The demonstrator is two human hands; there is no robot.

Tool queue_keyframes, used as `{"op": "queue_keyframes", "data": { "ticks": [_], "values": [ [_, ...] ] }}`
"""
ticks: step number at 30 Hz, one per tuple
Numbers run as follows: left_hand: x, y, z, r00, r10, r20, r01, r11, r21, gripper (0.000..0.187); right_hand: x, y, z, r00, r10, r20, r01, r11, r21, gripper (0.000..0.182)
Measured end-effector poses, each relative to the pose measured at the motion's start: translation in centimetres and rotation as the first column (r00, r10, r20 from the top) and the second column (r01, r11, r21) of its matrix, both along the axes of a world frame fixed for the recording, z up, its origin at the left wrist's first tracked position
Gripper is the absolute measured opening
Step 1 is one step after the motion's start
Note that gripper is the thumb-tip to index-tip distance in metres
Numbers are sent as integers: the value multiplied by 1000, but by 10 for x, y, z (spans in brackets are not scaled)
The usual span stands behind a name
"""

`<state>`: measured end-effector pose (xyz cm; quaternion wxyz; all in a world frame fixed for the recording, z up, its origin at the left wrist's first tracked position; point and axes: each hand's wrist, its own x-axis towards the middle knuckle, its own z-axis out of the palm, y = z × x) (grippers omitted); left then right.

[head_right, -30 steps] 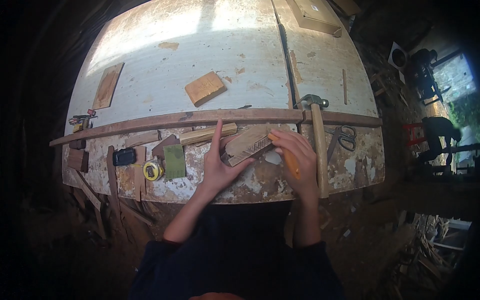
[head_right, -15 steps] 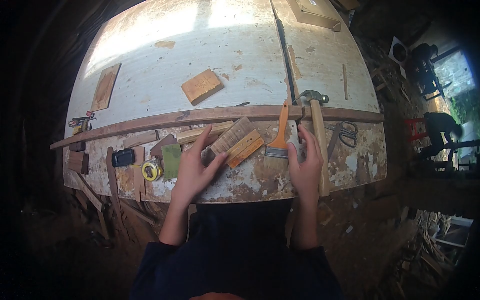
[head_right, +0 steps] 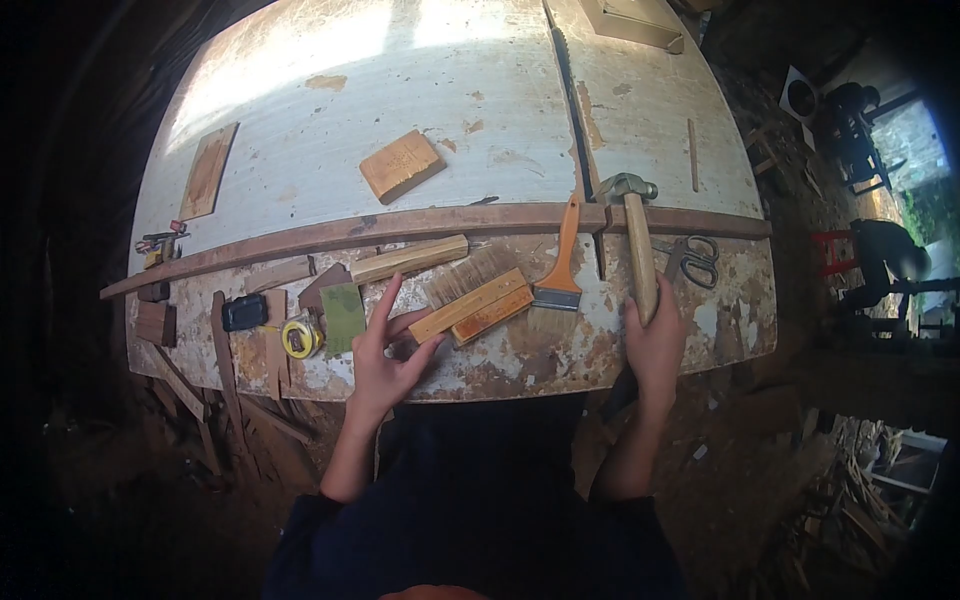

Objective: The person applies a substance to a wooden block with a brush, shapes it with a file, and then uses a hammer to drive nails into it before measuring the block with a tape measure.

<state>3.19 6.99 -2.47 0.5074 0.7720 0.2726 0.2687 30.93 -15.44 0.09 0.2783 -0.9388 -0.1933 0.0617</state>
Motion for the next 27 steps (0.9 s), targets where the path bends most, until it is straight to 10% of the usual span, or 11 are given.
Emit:
{"op": "queue_keyframes", "data": {
  "ticks": [8, 13, 19, 27],
  "values": [
    [-9, 4, -5, 997, 48, -62, -45, 997, 58, 92, -14, -23, -19, 965, 28, -262, 109, 861, 496, 52],
    [2, 6, 5, 996, 69, 51, -82, 940, 331, 70, -28, -22, 8, 870, 379, -314, 137, 426, 894, 55],
    [25, 14, 15, 986, -8, 168, -60, 916, 396, 11, -30, -8, -5, 769, 410, -490, 210, 562, 800, 46],
    [2, 28, 2, 965, 200, 170, -216, 973, 84, 41, -33, 0, -51, 782, 356, -512, 215, 616, 758, 42]
  ]
}}
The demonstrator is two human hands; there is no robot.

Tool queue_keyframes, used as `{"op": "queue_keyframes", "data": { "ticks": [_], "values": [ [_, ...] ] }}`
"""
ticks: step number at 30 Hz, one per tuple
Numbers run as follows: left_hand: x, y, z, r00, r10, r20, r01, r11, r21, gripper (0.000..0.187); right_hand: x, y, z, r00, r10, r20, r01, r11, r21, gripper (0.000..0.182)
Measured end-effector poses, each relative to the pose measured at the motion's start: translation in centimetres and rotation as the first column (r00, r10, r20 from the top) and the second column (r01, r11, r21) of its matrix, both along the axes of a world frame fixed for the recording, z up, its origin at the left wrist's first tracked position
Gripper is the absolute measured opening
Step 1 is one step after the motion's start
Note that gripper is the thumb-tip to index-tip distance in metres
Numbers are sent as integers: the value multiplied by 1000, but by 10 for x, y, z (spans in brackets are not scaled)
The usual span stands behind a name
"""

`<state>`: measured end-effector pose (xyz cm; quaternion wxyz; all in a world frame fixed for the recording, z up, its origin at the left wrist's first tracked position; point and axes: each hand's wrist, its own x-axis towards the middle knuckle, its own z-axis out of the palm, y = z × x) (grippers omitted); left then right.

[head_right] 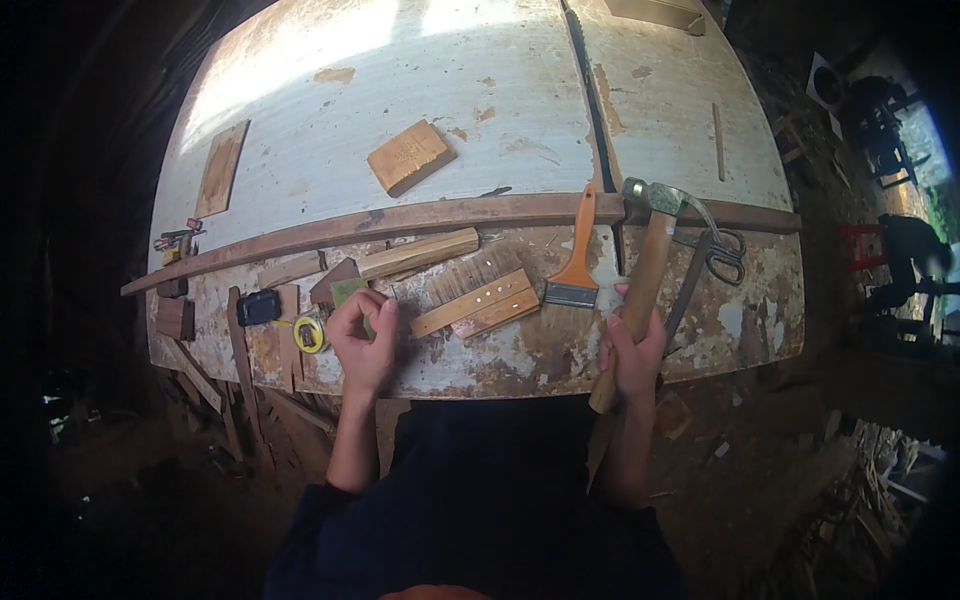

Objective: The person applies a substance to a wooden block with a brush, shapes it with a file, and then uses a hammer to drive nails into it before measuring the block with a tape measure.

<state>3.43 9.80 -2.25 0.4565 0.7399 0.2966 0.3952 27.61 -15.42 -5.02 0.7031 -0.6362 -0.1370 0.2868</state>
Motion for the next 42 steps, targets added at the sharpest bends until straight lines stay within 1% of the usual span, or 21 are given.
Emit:
{"op": "queue_keyframes", "data": {
  "ticks": [3, 4, 7, 8, 11, 12, 15, 18, 21, 27, 33, 36, 39, 42],
  "values": [
    [-8, 6, -10, 1000, 29, 2, -29, 992, -124, 51, 5, -1, -3, 998, -12, -60, 12, 1000, 0, 41],
    [-6, 6, -12, 998, 33, 58, -22, 982, -189, 56, 6, 0, -1, 997, -16, -72, 17, 1000, 16, 41],
    [-2, 5, -9, 997, 24, 70, -4, 960, -281, 56, 9, 1, 0, 994, -27, -102, 32, 998, 51, 40],
    [-2, 5, -10, 997, -20, 69, 41, 948, -314, 56, 10, 0, -1, 994, -28, -103, 34, 998, 54, 40],
    [3, 0, -8, 982, -42, 186, 138, 829, -543, 55, 10, 0, -2, 994, -30, -100, 36, 998, 53, 40],
    [5, -1, -1, 966, -46, 253, 198, 763, -616, 47, 11, 0, -2, 995, -30, -97, 35, 998, 51, 40],
    [8, 1, 3, 951, -116, 287, 282, 707, -649, 38, 12, 1, -3, 995, -28, -95, 32, 999, 32, 41],
    [5, 4, 5, 917, -154, 368, 378, 631, -677, 29, 13, -1, -4, 996, -3, -89, 6, 999, 36, 41],
    [4, 4, 5, 873, -145, 466, 460, 561, -688, 27, 12, 1, -3, 995, -10, -101, 14, 999, 42, 42],
    [1, 1, 0, 715, -84, 694, 668, 374, -643, 28, 13, 2, -1, 996, 1, -92, 0, 1000, 19, 45],
    [0, -8, -2, 667, -100, 738, 725, 315, -612, 29, 13, 4, 5, 994, 3, -112, -1, 1000, 20, 46],
    [-4, -9, -5, 628, -76, 775, 763, 259, -593, 29, 12, 4, 3, 996, 3, -91, -3, 1000, -2, 47],
    [-6, -10, -3, 635, -113, 764, 762, 253, -596, 32, 12, 4, 1, 999, 21, -41, -23, 999, -41, 47],
    [-10, -9, -2, 595, -104, 797, 798, 201, -569, 31, 10, 5, 2, 999, 28, -22, -29, 997, -78, 49]
  ]
}}
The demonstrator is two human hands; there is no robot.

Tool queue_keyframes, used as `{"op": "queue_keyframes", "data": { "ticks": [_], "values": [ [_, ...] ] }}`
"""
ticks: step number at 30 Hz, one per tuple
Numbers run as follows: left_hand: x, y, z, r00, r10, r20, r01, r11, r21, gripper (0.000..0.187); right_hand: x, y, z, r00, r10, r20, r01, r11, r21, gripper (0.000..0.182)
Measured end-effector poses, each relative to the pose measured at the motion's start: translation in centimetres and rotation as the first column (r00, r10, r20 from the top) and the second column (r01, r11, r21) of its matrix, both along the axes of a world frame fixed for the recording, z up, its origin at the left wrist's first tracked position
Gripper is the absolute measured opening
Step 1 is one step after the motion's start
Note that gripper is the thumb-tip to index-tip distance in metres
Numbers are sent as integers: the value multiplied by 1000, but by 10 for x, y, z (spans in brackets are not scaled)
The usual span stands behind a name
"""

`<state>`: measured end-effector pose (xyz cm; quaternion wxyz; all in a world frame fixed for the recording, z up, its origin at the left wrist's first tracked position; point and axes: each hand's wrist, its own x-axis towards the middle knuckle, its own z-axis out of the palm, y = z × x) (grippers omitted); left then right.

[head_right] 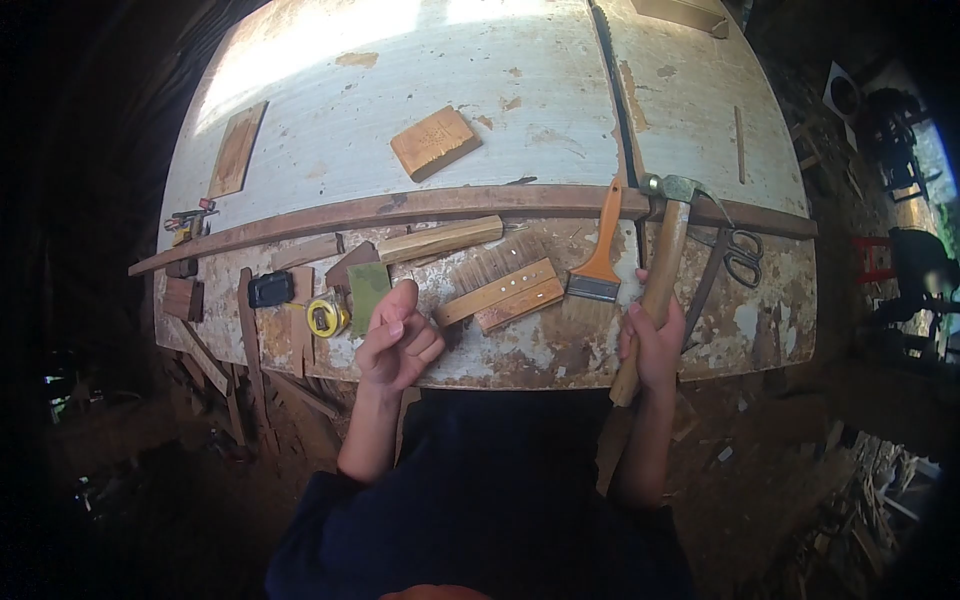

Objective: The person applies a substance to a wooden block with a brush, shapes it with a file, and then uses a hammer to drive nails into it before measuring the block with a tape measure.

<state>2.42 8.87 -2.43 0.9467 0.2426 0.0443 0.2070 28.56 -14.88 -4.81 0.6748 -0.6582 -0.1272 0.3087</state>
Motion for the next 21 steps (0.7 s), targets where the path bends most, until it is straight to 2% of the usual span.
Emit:
{"op": "queue_keyframes", "data": {
  "ticks": [3, 6, 9, 18, 21],
  "values": [
    [-1, 0, -4, 996, 7, 86, -6, 1000, -20, 25, 0, 1, 0, 1000, 21, 14, -21, 999, -29, 49],
    [-1, 0, -4, 991, 11, 135, -3, 998, -57, 47, 2, -1, -3, 998, 46, 36, -44, 998, -40, 49],
    [-2, 1, -10, 989, 2, 148, -4, 1000, 15, 69, 0, 1, 0, 999, 33, 6, -33, 999, -11, 48],
    [-4, 3, -10, 998, -12, 55, 7, 997, 82, 79, 2, 5, 5, 997, -1, -74, -5, 997, -77, 38],
    [-4, 3, -8, 999, 7, 35, -11, 993, 119, 79, 5, 6, -3, 991, 41, 127, -13, 977, -213, 33]
  ]
}}
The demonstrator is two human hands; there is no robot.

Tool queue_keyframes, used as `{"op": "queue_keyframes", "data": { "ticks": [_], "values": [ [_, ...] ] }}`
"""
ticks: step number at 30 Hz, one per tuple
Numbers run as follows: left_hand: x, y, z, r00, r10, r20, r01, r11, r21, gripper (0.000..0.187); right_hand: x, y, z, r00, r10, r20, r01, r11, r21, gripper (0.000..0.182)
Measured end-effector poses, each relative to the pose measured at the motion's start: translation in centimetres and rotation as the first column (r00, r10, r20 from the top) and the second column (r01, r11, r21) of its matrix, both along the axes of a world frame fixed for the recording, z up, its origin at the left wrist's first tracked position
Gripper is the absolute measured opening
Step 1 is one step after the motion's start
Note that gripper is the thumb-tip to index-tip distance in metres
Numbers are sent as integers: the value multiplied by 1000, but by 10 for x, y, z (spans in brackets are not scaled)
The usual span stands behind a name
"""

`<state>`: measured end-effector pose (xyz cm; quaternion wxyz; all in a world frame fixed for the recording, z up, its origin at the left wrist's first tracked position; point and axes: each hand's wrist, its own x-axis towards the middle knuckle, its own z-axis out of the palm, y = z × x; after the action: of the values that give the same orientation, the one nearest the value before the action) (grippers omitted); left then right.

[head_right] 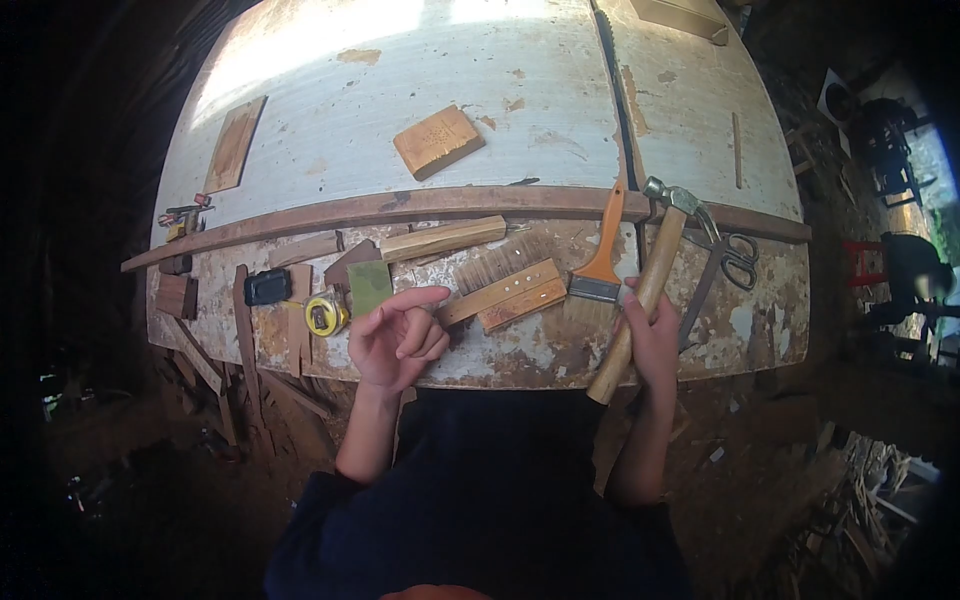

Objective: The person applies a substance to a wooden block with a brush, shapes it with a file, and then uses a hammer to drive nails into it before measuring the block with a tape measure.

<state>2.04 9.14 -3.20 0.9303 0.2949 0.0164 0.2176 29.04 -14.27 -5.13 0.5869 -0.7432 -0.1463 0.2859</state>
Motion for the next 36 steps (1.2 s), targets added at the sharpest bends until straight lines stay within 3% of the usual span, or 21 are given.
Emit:
{"op": "queue_keyframes", "data": {
  "ticks": [3, 6, 9, 12, 13, 16, 20, 23, 24, 25, 26, 27, 32, 33, 36],
  "values": [
    [1, -2, 4, 999, 31, -20, -31, 999, 37, 78, 1, -2, 9, 966, 72, 249, -15, 974, -224, 32],
    [2, -3, 3, 996, 73, -53, -66, 991, 121, 75, -1, -7, 49, 977, 103, 187, -16, 908, -419, 31],
    [2, -4, 3, 990, 117, -80, -101, 978, 181, 72, 12, -45, 46, 951, -68, 302, 165, 936, -311, 31],
    [-1, -3, 1, 982, 154, -104, -128, 965, 228, 69, 18, -85, 59, 833, 3, 554, 349, 774, -528, 38],
    [0, -2, 0, 983, 157, -98, -130, 963, 234, 68, 14, -93, 63, 835, -1, 550, 380, 724, -576, 49],
    [0, 1, -3, 979, 166, -122, -136, 966, 218, 67, -11, -93, 67, 899, 122, 421, 299, 530, -793, 51],
    [2, 2, -2, 973, 184, -140, -144, 956, 254, 68, -29, -96, 47, 870, 210, 445, 275, 543, -794, 50],
    [-1, -1, 0, 923, 318, -217, -230, 907, 352, 58, -25, -99, 48, 913, 125, 387, 236, 613, -754, 45],
    [2, 0, -1, 865, 476, -157, -273, 710, 650, 56, -22, -104, 44, 911, 137, 389, 223, 629, -744, 42],
    [6, 3, -2, 798, 601, -44, -268, 420, 867, 55, -19, -112, 36, 908, 151, 391, 208, 647, -734, 39],
    [8, 6, -2, 731, 674, 108, -214, 76, 974, 56, -16, -119, 31, 905, 165, 392, 191, 665, -722, 37],
    [7, 10, 5, 752, 646, 133, -118, -67, 991, 74, -14, -122, 32, 910, 153, 385, 180, 691, -700, 35],
    [25, -3, 8, 748, 663, -31, 12, 34, 999, 108, -11, -132, 51, 933, -6, 359, 227, 783, -579, 28],
    [26, -3, 1, 757, 651, -53, 39, 37, 999, 114, -6, -143, 44, 886, 42, 462, 263, 774, -576, 29],
    [26, -4, -16, 736, 671, -88, 68, 56, 996, 121, 2, -164, 60, 894, -27, 448, 308, 762, -569, 32]
  ]
}}
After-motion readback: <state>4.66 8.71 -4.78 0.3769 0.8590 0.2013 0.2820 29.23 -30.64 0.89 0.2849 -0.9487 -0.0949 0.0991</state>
